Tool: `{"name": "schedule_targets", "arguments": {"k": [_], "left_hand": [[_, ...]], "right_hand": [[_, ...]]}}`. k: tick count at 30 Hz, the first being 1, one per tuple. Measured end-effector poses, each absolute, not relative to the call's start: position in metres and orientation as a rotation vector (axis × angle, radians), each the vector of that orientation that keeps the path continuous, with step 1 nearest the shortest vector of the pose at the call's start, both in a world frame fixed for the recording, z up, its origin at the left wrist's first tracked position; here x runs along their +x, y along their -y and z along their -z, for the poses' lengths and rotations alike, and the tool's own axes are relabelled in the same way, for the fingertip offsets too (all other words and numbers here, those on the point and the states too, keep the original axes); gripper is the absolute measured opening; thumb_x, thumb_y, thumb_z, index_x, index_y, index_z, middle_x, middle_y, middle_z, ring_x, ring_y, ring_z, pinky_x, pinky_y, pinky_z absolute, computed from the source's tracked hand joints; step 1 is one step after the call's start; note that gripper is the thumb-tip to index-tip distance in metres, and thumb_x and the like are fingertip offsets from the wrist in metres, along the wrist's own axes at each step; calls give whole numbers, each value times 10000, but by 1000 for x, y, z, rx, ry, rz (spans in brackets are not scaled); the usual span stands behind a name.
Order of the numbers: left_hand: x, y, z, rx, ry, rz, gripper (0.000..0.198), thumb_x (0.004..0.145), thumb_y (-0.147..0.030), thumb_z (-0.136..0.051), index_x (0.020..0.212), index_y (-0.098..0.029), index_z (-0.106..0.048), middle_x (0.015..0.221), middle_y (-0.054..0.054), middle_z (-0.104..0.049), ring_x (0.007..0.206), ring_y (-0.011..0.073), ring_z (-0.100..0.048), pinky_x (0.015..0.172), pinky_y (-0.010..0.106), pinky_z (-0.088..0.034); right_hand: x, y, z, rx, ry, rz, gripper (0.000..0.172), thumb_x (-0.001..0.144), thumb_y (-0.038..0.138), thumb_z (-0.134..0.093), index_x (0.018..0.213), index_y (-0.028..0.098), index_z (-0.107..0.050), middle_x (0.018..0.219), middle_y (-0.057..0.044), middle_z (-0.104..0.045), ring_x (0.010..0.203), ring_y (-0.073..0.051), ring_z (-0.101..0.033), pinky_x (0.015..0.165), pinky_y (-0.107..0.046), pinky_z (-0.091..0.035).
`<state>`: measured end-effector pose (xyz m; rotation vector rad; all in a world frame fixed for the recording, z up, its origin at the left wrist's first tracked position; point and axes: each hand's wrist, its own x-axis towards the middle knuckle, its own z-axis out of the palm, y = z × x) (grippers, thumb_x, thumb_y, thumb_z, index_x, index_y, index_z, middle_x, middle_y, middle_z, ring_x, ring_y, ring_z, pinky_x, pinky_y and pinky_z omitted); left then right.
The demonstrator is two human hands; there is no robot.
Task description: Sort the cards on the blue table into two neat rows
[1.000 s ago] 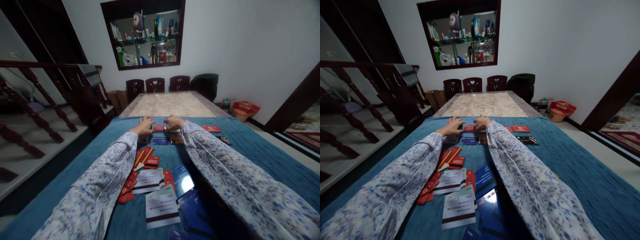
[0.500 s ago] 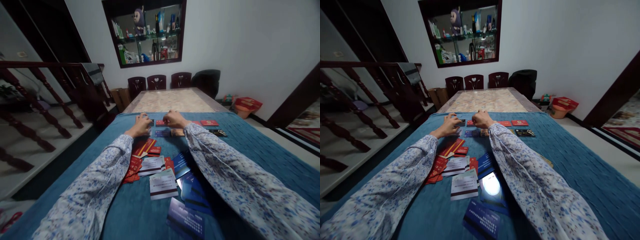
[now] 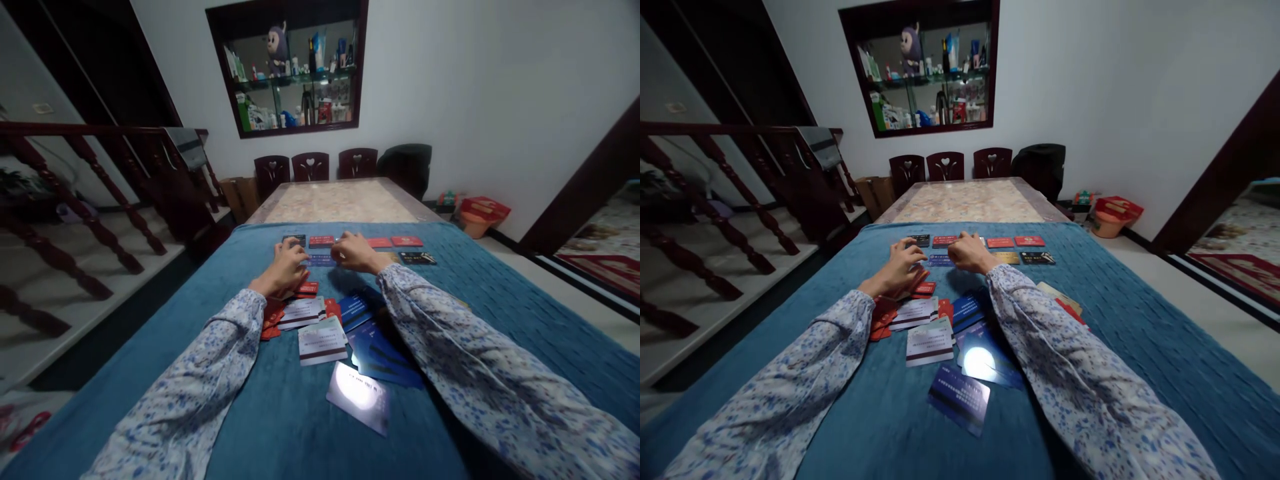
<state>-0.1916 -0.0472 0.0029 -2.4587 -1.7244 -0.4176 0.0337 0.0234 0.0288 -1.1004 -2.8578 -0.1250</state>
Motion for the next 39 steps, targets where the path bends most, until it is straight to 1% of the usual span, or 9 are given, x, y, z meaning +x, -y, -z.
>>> {"name": "schedule_targets", "arguments": {"k": [5,10,14,20,25,29,33,36,39], "left_hand": [[-189,64,9,-2457,1725,425,254,952,-266,-570,1101,-213,-769,1260,125,-680,1420,377,-345,1136,608,-286],[-193,80,15,-2481,1754,404,265,970,-250,-548,1121,-228,-764,1249,119,-689,1414,364,-368,1133,585,-287],[-197,89,18,-2483,1782,376,282,971,-247,-525,1108,-226,-771,1268,123,-685,1410,366,-369,1129,587,-298],[-198,92,24,-2506,1798,342,295,962,-201,-503,1064,-211,-779,1248,122,-692,1404,377,-375,1104,607,-326],[-200,90,30,-2512,1818,343,309,943,-156,-508,1053,-220,-789,1209,126,-697,1402,381,-381,1095,608,-352],[-201,88,36,-2533,1797,353,309,937,-155,-520,1083,-220,-784,1200,125,-703,1377,380,-403,1090,605,-354],[-200,85,41,-2539,1785,424,301,922,-144,-531,1058,-210,-790,1185,133,-709,1342,378,-422,1070,603,-360],[-201,83,44,-2551,1776,506,295,915,-129,-537,1027,-204,-800,1144,136,-715,1312,367,-443,1051,581,-381],[-202,83,44,-2557,1775,524,312,885,-104,-556,1042,-216,-802,1135,126,-711,1307,355,-450,1050,559,-389]], "right_hand": [[39,-8,-20,-1058,2858,112,264,926,180,-551,1041,201,-787,1134,-130,-765,1134,-304,-559,840,-377,-355],[33,-3,-8,-977,2849,25,291,912,205,-593,1133,234,-780,1192,-105,-755,1188,-304,-533,861,-369,-361],[22,2,0,-874,2874,-21,353,877,201,-652,1210,252,-759,1211,-93,-741,1170,-296,-520,855,-362,-371],[8,5,17,-730,2893,-39,376,924,238,-618,1281,259,-732,1221,-114,-717,1146,-295,-509,866,-376,-391],[7,-3,33,-595,2886,-10,393,909,140,-593,1255,252,-742,1199,-111,-715,1115,-268,-509,899,-367,-401],[6,-8,41,-489,2858,31,300,960,188,-583,1189,245,-767,1155,-107,-735,1071,-256,-518,876,-356,-383],[5,-10,47,-357,2816,33,247,1000,242,-579,1144,259,-779,1133,-83,-763,1033,-240,-527,833,-343,-356],[6,-12,51,-248,2768,39,203,1008,293,-605,1077,265,-794,1067,-66,-785,1014,-235,-535,821,-345,-344],[6,-15,54,-146,2714,88,186,1007,288,-614,1028,264,-798,1010,-58,-795,1004,-226,-541,828,-350,-340]]}}
